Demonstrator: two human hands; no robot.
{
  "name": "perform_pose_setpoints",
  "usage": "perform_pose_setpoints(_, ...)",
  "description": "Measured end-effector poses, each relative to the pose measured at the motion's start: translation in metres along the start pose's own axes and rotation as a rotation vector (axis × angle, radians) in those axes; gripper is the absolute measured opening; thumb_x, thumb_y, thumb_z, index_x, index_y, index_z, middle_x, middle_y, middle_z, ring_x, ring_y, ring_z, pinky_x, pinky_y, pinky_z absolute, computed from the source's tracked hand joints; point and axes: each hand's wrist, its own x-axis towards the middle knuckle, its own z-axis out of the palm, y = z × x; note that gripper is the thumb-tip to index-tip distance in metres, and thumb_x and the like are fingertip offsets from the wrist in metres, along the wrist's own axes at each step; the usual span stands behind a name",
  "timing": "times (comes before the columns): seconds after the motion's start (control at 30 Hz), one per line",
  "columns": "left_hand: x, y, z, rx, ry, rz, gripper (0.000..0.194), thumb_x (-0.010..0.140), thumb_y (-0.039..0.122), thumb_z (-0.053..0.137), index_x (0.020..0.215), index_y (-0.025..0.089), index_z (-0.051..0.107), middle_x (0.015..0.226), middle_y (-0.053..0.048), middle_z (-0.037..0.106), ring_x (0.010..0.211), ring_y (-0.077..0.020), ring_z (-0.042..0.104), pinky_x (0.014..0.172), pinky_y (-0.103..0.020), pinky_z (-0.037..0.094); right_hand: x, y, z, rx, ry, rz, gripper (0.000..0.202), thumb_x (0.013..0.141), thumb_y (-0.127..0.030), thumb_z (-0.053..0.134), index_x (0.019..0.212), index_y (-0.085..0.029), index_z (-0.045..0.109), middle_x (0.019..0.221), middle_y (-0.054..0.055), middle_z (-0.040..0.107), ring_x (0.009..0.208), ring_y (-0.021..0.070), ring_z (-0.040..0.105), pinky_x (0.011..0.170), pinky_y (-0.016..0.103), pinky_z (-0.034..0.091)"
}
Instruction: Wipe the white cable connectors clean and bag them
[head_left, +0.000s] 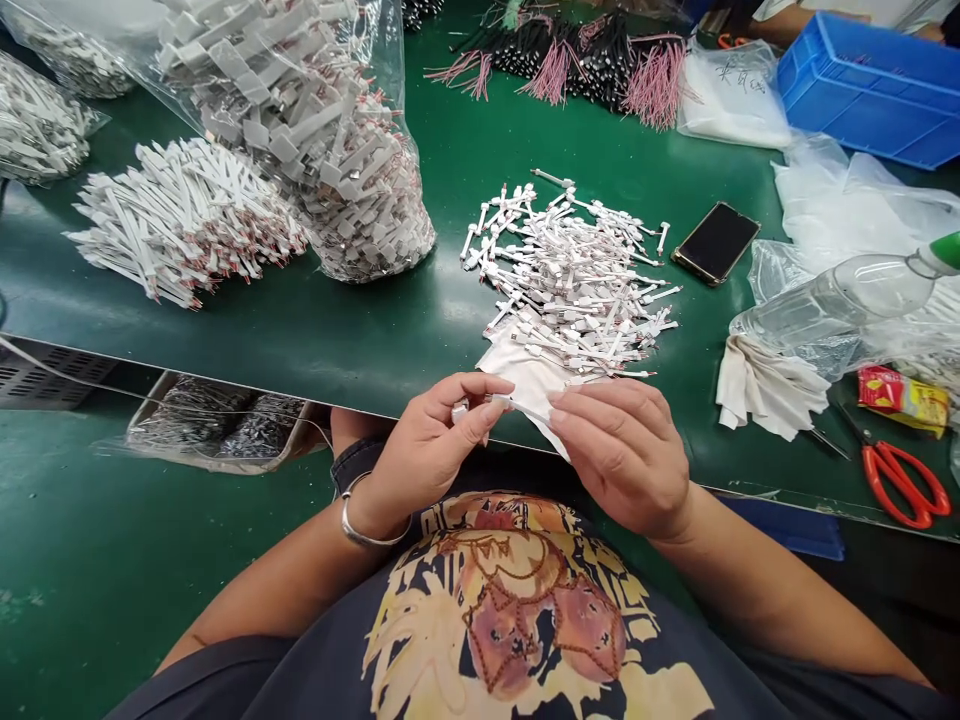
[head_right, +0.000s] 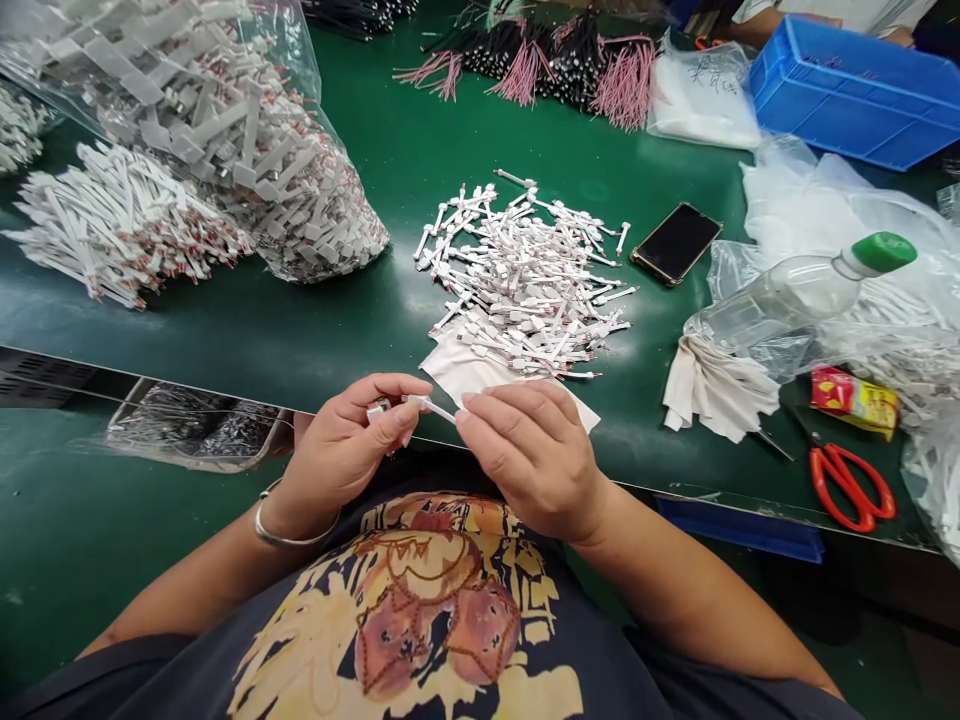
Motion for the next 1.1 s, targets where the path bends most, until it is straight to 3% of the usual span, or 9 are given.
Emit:
perform_pose_setpoints(0.17, -0.001, -0.003, 0.000, 0.019, 0.032, -0.012, 0.020, 0.087, 0.033, 0.061, 0.103, 0.023, 0.065, 0.066, 0.003, 0.050, 0.057, -0.0054, 0.042, 0.052, -0.019, 0.033, -0.005, -0.003, 0.003, 0.054, 0.047, 0.132, 0.042, 0.074, -0.007, 0.070, 0.111, -0.021, 0.057, 0.095, 0.005, 0.072, 0.090, 0.0181, 0.064, 0.080, 0.035, 0.050)
perform_pose_setpoints(0.3, -0.001, -0.003, 0.002, -0.068, 0.013, -0.060, 0.020, 0.085, 0.035, 0.062, 0.097, 0.020, 0.064, 0.066, 0.002, 0.051, 0.055, -0.0051, 0.041, 0.049, -0.019, 0.031, -0.005, -0.008, 0.004, 0.099, 0.025, 0.195, 0.029, 0.077, -0.010, 0.068, 0.103, -0.021, 0.060, 0.089, 0.004, 0.072, 0.082, 0.0176, 0.063, 0.076, 0.034, 0.048)
perform_pose_setpoints(0.4, 0.000, 0.000, 0.006, -0.257, -0.009, -0.151, 0.022, 0.085, 0.037, 0.062, 0.078, 0.018, 0.055, 0.060, 0.004, 0.045, 0.049, -0.0045, 0.035, 0.045, -0.018, 0.026, -0.003, -0.014, 0.003, 0.308, -0.095, 0.429, 0.006, 0.085, -0.017, 0.058, 0.088, -0.019, 0.063, 0.076, 0.002, 0.069, 0.070, 0.0147, 0.061, 0.068, 0.030, 0.047)
perform_pose_setpoints(0.57, 0.002, 0.002, 0.013, -0.375, 0.053, -0.225, 0.029, 0.083, 0.038, 0.064, 0.071, 0.018, 0.047, 0.055, 0.006, 0.041, 0.045, -0.0042, 0.032, 0.042, -0.017, 0.022, 0.002, -0.024, 0.001, 0.730, -0.258, 0.798, 0.025, 0.092, -0.028, 0.048, 0.076, -0.018, 0.064, 0.065, 0.000, 0.065, 0.059, 0.0108, 0.059, 0.057, 0.023, 0.047)
perform_pose_setpoints(0.7, 0.003, -0.001, 0.016, -0.353, 0.128, -0.190, 0.025, 0.082, 0.035, 0.066, 0.075, 0.017, 0.050, 0.054, 0.006, 0.041, 0.046, -0.0038, 0.033, 0.043, -0.016, 0.024, 0.008, -0.030, 0.002, 0.789, -0.322, 0.769, 0.028, 0.093, -0.029, 0.046, 0.075, -0.017, 0.064, 0.062, 0.000, 0.063, 0.057, 0.0102, 0.057, 0.055, 0.022, 0.045)
perform_pose_setpoints(0.8, 0.006, 0.000, 0.015, -0.481, 0.161, -0.175, 0.018, 0.084, 0.029, 0.062, 0.077, 0.016, 0.052, 0.057, 0.005, 0.041, 0.047, -0.0039, 0.034, 0.042, -0.015, 0.024, 0.012, -0.027, 0.003, 0.830, -0.436, 0.508, 0.024, 0.093, -0.028, 0.046, 0.084, -0.018, 0.065, 0.071, 0.001, 0.067, 0.065, 0.0106, 0.060, 0.061, 0.022, 0.046)
perform_pose_setpoints(0.87, 0.009, 0.002, 0.011, -0.653, 0.141, -0.222, 0.019, 0.084, 0.025, 0.058, 0.071, 0.015, 0.049, 0.061, 0.003, 0.042, 0.050, -0.0045, 0.037, 0.042, -0.015, 0.026, 0.013, -0.015, 0.004, 0.773, -0.473, 0.387, 0.018, 0.093, -0.027, 0.049, 0.090, -0.019, 0.066, 0.078, 0.001, 0.069, 0.071, 0.0108, 0.061, 0.067, 0.022, 0.047)
perform_pose_setpoints(1.0, 0.013, 0.007, 0.002, -0.864, 0.098, -0.395, 0.014, 0.079, 0.021, 0.053, 0.068, 0.014, 0.049, 0.070, -0.001, 0.050, 0.057, -0.0078, 0.050, 0.047, -0.017, 0.041, 0.012, 0.026, 0.009, 0.181, -0.310, 0.488, 0.013, 0.089, -0.025, 0.054, 0.088, -0.018, 0.065, 0.082, 0.006, 0.066, 0.080, 0.0176, 0.058, 0.076, 0.032, 0.044)
perform_pose_setpoints(1.1, 0.013, 0.008, 0.001, -0.859, 0.125, -0.483, 0.010, 0.078, 0.024, 0.056, 0.082, 0.015, 0.056, 0.077, -0.002, 0.055, 0.062, -0.0102, 0.055, 0.054, -0.021, 0.049, 0.013, 0.053, 0.016, -0.113, -0.310, 0.491, 0.011, 0.086, -0.024, 0.056, 0.087, -0.017, 0.064, 0.084, 0.009, 0.060, 0.086, 0.0234, 0.053, 0.080, 0.038, 0.041)
